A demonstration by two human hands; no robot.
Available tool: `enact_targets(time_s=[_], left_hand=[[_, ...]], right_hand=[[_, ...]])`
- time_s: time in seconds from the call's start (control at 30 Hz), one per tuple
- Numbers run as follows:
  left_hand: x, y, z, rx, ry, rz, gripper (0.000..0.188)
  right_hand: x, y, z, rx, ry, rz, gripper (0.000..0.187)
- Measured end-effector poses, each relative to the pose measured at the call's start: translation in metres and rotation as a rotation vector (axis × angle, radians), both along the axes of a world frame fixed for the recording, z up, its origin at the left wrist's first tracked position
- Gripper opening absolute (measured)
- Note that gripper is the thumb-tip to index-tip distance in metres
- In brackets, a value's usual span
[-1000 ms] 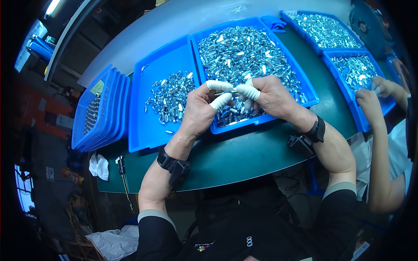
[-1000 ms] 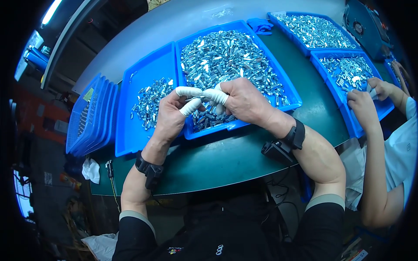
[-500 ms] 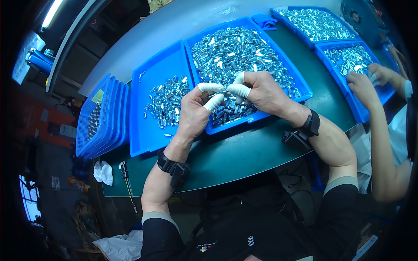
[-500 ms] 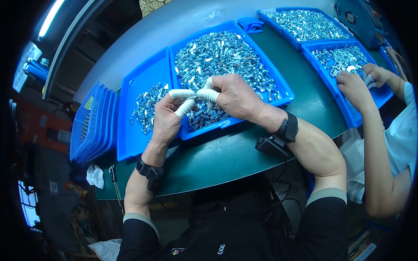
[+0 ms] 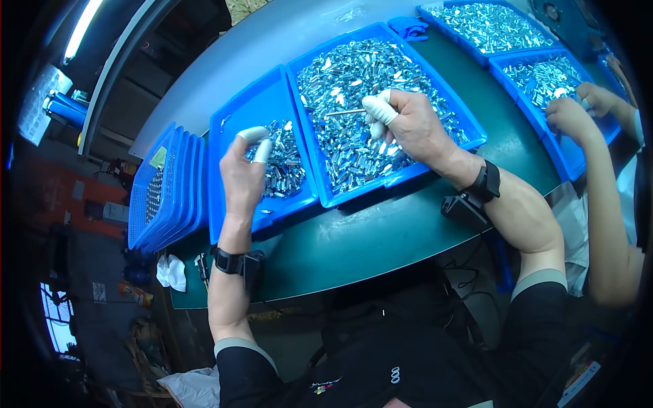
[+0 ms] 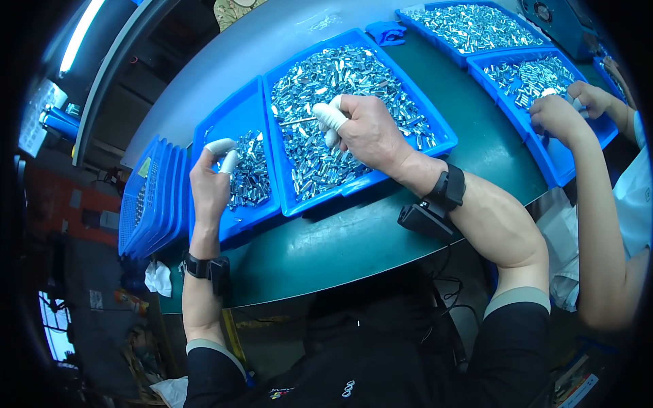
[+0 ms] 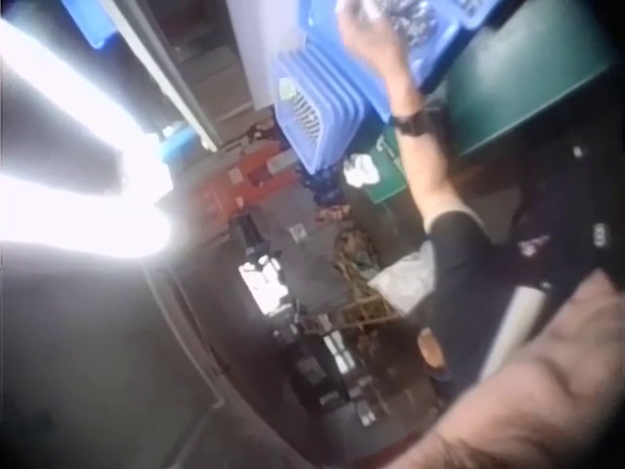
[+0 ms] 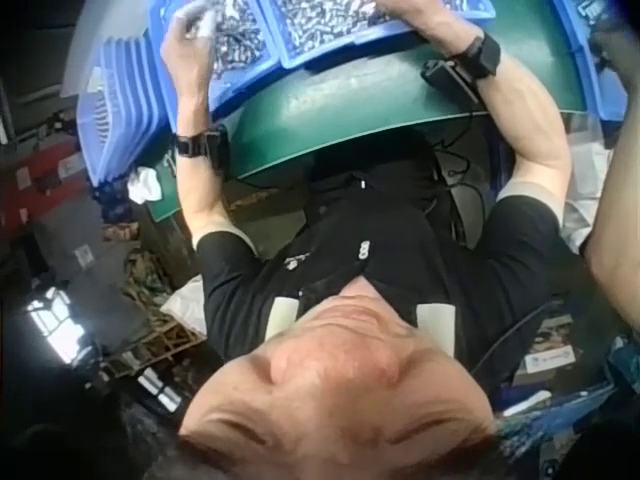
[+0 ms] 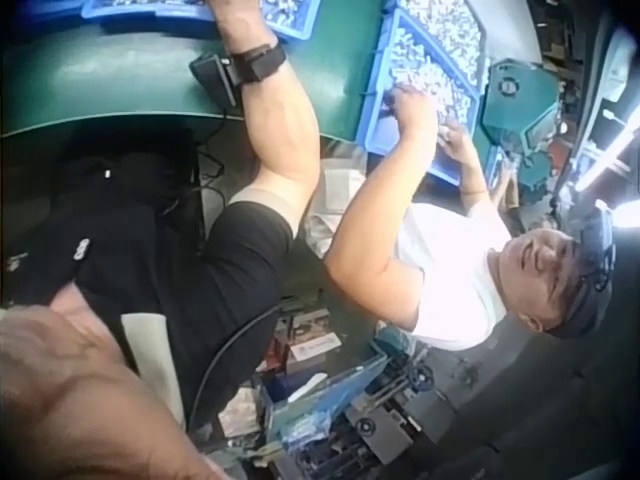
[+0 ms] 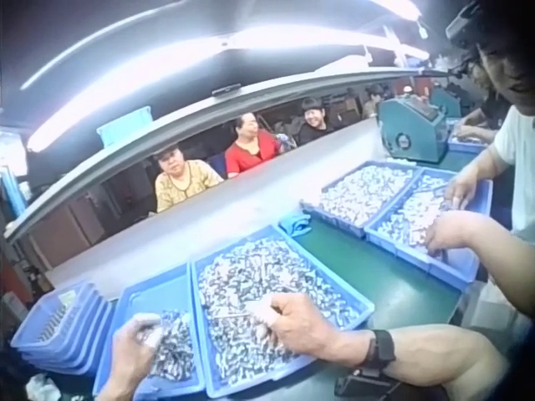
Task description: The person picks up a metal rod and a small metal component from a blue tray, fits the component onto the rod, and places the assembled unit into a separate blue tray.
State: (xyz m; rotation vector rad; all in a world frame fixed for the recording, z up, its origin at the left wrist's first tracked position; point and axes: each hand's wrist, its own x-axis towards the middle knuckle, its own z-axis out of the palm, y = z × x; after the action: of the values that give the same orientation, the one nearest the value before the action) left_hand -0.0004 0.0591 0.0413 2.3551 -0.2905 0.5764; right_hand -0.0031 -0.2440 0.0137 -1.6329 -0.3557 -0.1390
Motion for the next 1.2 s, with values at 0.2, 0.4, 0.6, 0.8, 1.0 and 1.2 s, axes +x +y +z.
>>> enact_targets(time_s=[0.2, 0.4, 0.6, 0.8, 1.0, 1.2], left_hand=[[0.000, -0.039, -0.006, 0.417, -0.172, -0.257, 0.026], [0.013, -0.076, -0.018, 0.713, -0.130, -0.275, 0.019], [0.000, -0.067, -0.022, 0.408, -0.066, -0.265, 0.017], [-0.024, -0.060, -0.029, 0.031, 0.085, -0.207, 0.020], [-0.028, -0.060, -0.030, -0.039, 0.069, -0.211, 0.019], [-0.031, -0.065, -0.030, 0.030, -0.056, -0.272, 0.019]], right_hand=[[-0.003, 0.001, 0.001, 0.015, 0.003, -0.014, 0.035], [-0.003, 0.002, 0.001, 0.018, 0.022, 0.024, 0.034], [-0.005, 0.003, 0.002, -0.035, -0.003, 0.019, 0.028], [-0.005, 0.003, 0.003, -0.112, 0.050, 0.011, 0.025], [-0.003, 0.005, -0.004, -0.200, 0.005, 0.038, 0.024], [-0.006, 0.006, -0.002, -0.313, -0.043, 0.078, 0.028]])
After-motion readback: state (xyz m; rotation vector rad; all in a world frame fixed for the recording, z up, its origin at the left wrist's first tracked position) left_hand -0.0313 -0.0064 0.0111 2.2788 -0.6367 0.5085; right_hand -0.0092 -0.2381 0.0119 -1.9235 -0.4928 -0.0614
